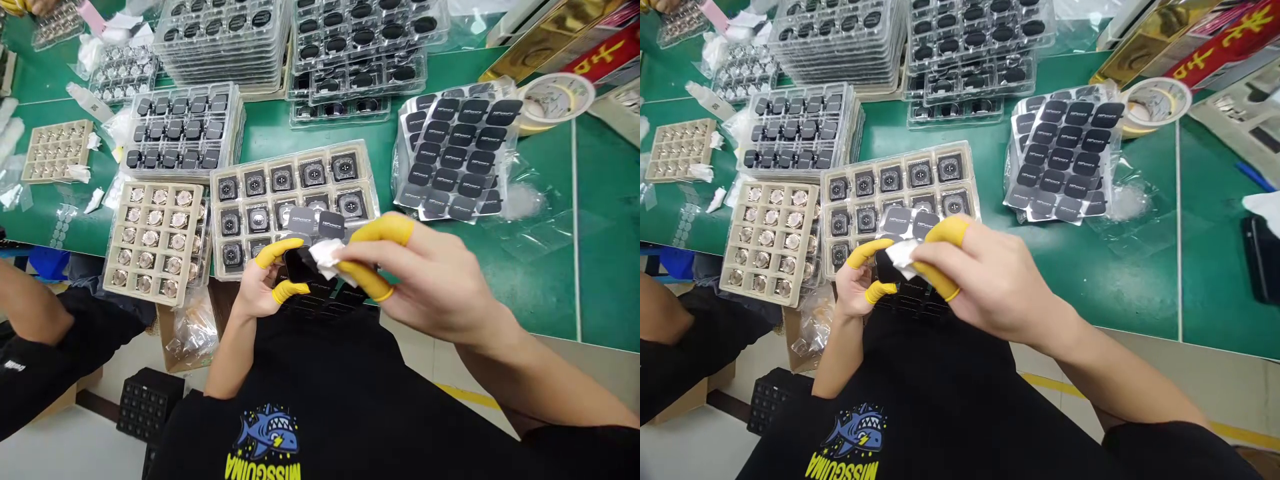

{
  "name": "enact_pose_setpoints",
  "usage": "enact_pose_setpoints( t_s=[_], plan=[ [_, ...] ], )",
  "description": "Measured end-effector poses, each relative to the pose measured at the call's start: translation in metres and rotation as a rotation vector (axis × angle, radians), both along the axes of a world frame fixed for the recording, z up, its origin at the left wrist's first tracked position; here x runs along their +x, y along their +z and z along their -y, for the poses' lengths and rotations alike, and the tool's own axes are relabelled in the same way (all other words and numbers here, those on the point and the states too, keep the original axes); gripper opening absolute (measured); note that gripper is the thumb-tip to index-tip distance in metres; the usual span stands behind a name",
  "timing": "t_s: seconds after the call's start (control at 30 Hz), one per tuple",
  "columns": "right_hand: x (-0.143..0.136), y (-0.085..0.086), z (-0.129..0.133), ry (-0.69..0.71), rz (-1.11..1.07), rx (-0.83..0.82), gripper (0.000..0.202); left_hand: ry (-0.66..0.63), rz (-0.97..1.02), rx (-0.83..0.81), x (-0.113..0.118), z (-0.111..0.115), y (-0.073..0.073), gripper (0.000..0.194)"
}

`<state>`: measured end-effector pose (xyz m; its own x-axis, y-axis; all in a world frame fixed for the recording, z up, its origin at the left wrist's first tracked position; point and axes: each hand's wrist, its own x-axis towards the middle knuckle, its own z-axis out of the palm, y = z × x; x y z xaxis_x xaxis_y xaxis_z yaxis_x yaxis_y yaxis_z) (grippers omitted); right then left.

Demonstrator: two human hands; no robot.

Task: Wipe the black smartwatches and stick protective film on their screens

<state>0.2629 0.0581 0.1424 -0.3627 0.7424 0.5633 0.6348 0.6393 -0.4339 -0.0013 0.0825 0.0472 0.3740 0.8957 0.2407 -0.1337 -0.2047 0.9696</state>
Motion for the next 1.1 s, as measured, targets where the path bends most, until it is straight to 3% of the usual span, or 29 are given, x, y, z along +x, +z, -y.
enact_pose_setpoints(
  t_s=[0.1, 0.33, 0.57, 0.7, 0.77, 0.83, 0.9, 0.97, 1.03, 1.1],
  plan=[
    [-0.008, -0.003, 0.003, 0.153, 0.053, -0.012, 0.018, -0.026, 0.018, 0.021, 0.0, 0.0, -0.001, 0.074],
    [-0.012, -0.008, -0.014, -0.003, 0.117, 0.071, 0.018, -0.041, -0.115, 0.019, -0.006, 0.0, -0.009, 0.093],
    [-0.026, -0.015, -0.026, 0.278, 0.165, 0.015, 0.036, -0.049, -0.174, 0.091, -0.007, -0.007, -0.008, 0.084],
    [-0.006, -0.004, -0.027, 0.407, 0.228, -0.045, 0.033, -0.035, -0.153, 0.104, -0.006, -0.005, -0.008, 0.082],
    [0.013, 0.004, -0.023, 0.351, 0.361, -0.045, 0.035, -0.007, -0.093, 0.069, -0.005, -0.004, -0.006, 0.081],
    [0.033, 0.01, -0.016, 0.204, 0.415, 0.046, 0.029, 0.013, -0.034, 0.037, -0.005, -0.002, -0.003, 0.077],
    [0.046, 0.015, -0.007, 0.017, 0.365, 0.134, 0.015, 0.029, 0.004, 0.006, -0.005, -0.001, -0.002, 0.076],
    [0.05, 0.019, 0.003, -0.126, 0.274, 0.13, 0.013, 0.036, 0.019, -0.033, -0.003, 0.0, -0.002, 0.079],
    [0.044, 0.022, 0.01, -0.164, 0.206, 0.057, 0.016, 0.033, 0.038, -0.058, -0.001, 0.001, -0.002, 0.08],
    [0.032, 0.023, 0.013, -0.073, 0.159, 0.023, 0.014, 0.006, 0.042, -0.064, 0.002, 0.002, -0.002, 0.078]
  ],
)
